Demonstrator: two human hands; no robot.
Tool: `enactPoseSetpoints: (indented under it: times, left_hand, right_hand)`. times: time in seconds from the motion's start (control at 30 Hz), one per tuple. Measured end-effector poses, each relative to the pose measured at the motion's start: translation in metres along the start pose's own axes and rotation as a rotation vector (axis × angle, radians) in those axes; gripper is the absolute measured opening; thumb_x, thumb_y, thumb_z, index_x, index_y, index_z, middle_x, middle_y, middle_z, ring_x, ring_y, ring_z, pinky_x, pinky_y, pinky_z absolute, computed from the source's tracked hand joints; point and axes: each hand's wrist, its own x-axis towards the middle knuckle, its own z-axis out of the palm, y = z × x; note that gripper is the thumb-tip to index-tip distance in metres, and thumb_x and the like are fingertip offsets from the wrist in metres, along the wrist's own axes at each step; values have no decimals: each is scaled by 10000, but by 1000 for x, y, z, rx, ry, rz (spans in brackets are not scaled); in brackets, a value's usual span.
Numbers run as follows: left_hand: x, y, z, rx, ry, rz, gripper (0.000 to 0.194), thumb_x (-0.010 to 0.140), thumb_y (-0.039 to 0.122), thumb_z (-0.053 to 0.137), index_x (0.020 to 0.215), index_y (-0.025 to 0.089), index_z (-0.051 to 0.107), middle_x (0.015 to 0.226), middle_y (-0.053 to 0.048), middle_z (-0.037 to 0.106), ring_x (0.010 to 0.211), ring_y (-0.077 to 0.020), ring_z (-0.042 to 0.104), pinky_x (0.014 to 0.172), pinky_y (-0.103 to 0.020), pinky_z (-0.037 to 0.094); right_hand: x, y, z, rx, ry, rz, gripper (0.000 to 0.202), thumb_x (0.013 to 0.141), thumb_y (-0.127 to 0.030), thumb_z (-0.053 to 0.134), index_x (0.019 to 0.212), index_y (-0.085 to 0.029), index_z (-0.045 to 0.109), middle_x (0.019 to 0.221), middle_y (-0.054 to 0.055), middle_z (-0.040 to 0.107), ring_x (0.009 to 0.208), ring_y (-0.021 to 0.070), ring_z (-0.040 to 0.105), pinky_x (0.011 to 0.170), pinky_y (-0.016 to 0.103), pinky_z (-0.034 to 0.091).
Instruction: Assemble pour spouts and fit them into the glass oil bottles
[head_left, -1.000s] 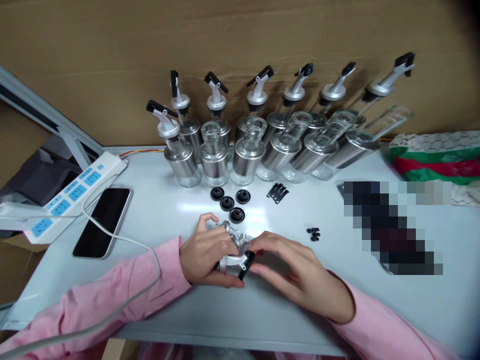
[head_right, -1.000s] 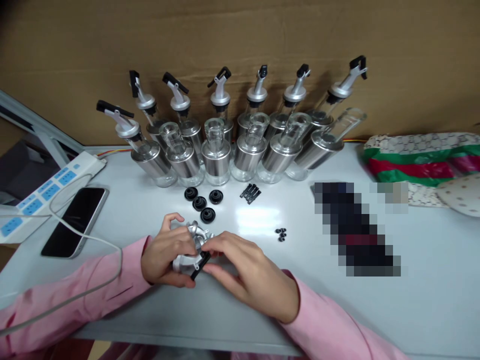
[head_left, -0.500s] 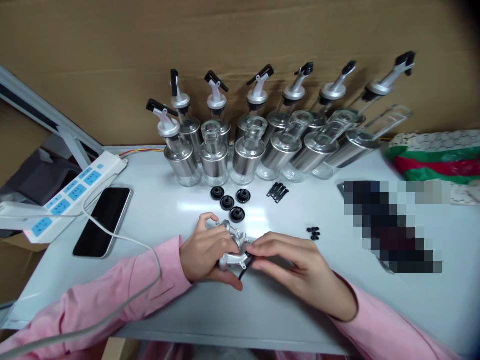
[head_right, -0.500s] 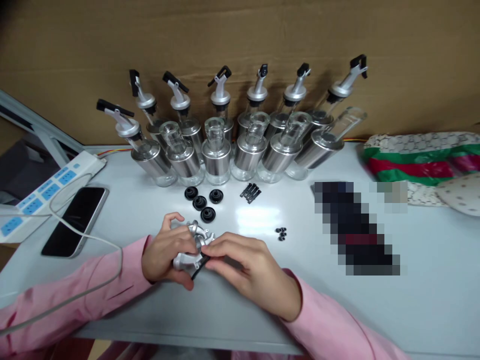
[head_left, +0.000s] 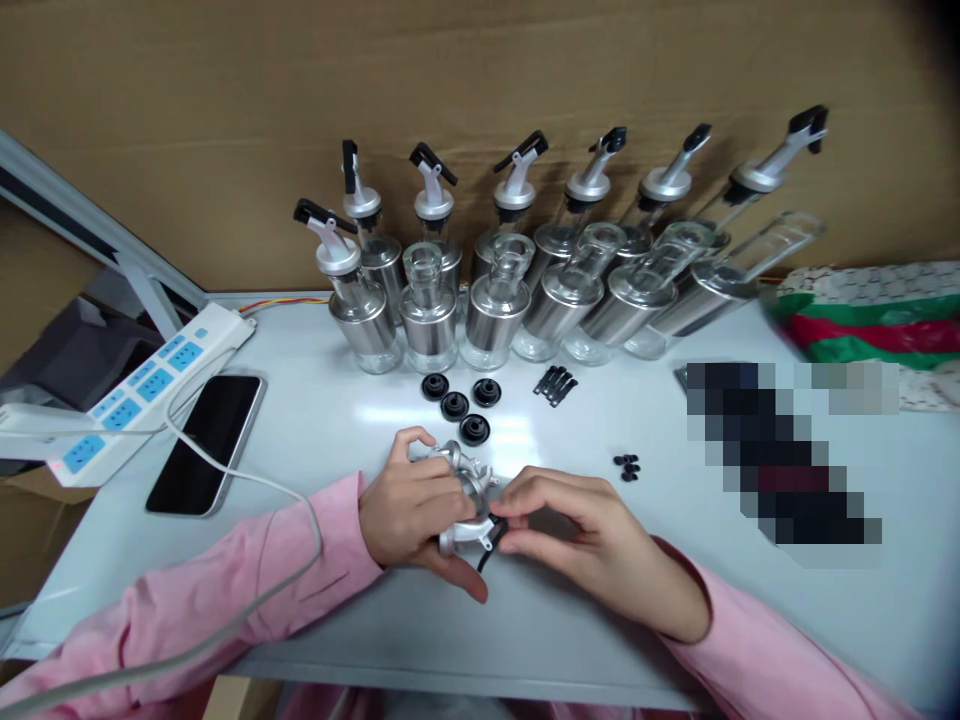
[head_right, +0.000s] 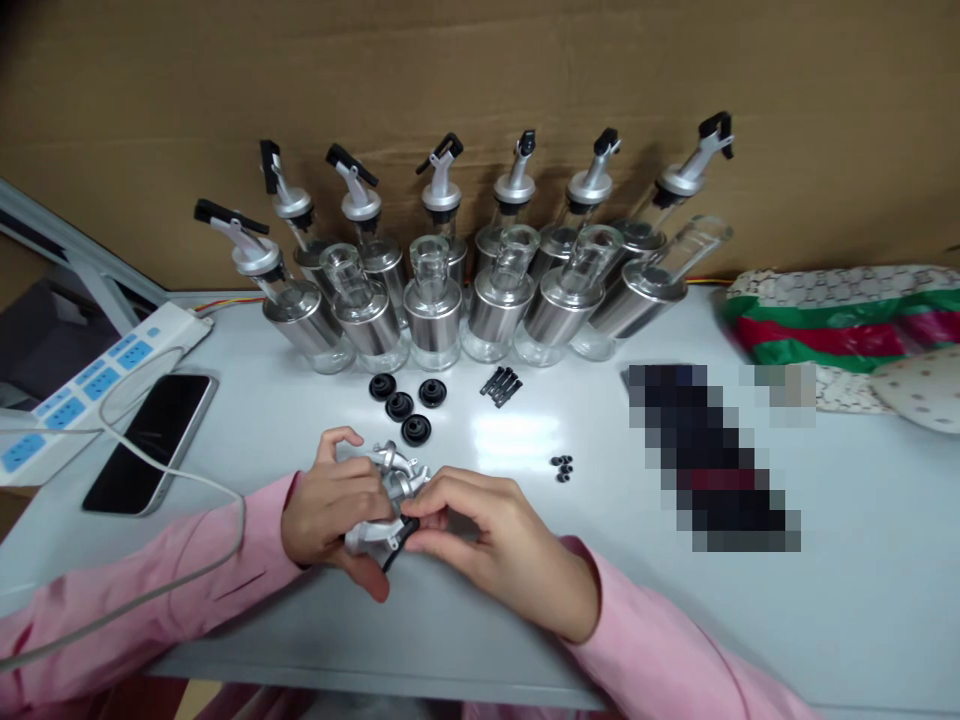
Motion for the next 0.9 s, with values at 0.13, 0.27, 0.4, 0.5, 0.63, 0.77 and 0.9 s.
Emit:
enactPoseSetpoints:
  times: [0.13, 0.27, 0.4, 0.5, 0.63, 0.77, 0.9]
  left_hand:
    - [0, -1, 2, -8, 4, 10, 437, 858, 603, 470, 735, 184, 482, 475, 89, 492, 481, -91, 434, 786, -341, 254]
    - [1, 0, 3, -21, 11, 2, 432, 858, 600, 474, 735, 186, 474, 483, 89, 502, 493, -94, 445, 786, -341, 251]
    - [1, 0, 4, -18, 20, 8, 441, 886, 591, 424, 716, 186, 456, 478, 88, 507, 494, -95, 443, 779, -339, 244]
    - [0, 1, 4, -18, 16, 11, 448, 890, 596, 409, 713, 186, 453, 487, 84, 528, 502, -99, 465, 781, -342, 241]
    - [-1, 1, 5, -29, 26, 5, 449, 886, 596, 417, 704, 187, 450, 485, 87, 523, 490, -95, 463, 778, -340, 239]
    - [-1, 1, 6, -41, 29, 2, 445, 897, 586, 402, 702, 188, 448, 482, 90, 514, 483, -90, 453, 781, -339, 239]
    - [-2, -1, 7, -42, 24, 10, 432, 881, 589, 435, 719, 189, 454, 492, 90, 507, 489, -93, 452, 783, -340, 239]
  right_hand:
    - [2, 1, 0, -2, -37, 48, 228, 844, -383, 615, 891, -165, 661, 696, 19, 626, 641, 124, 612, 609, 233, 517]
    - [2, 1, -1, -8, -118, 75, 281, 851, -406, 595, 972, -167, 676, 763, 41, 661, 688, 126, 620, 646, 234, 516]
    - [2, 1, -1, -14, -132, 78, 265, 847, -403, 600, 938, -168, 680, 765, 40, 673, 674, 119, 620, 627, 216, 508]
    - [1, 1, -1, -31, -128, 55, 247, 850, -390, 604, 918, -163, 671, 742, 32, 657, 652, 114, 610, 604, 205, 495]
    - [0, 0, 0, -56, -115, 31, 244, 861, -399, 586, 909, -170, 657, 715, 23, 640, 628, 115, 594, 584, 209, 484]
    - [0, -2, 0, -74, -119, 19, 246, 882, -402, 557, 889, -168, 634, 700, 21, 630, 611, 118, 584, 563, 214, 475]
    - [1, -4, 0, -81, -118, 21, 225, 904, -382, 532, 881, -172, 610, 723, 24, 633, 621, 120, 578, 570, 220, 478]
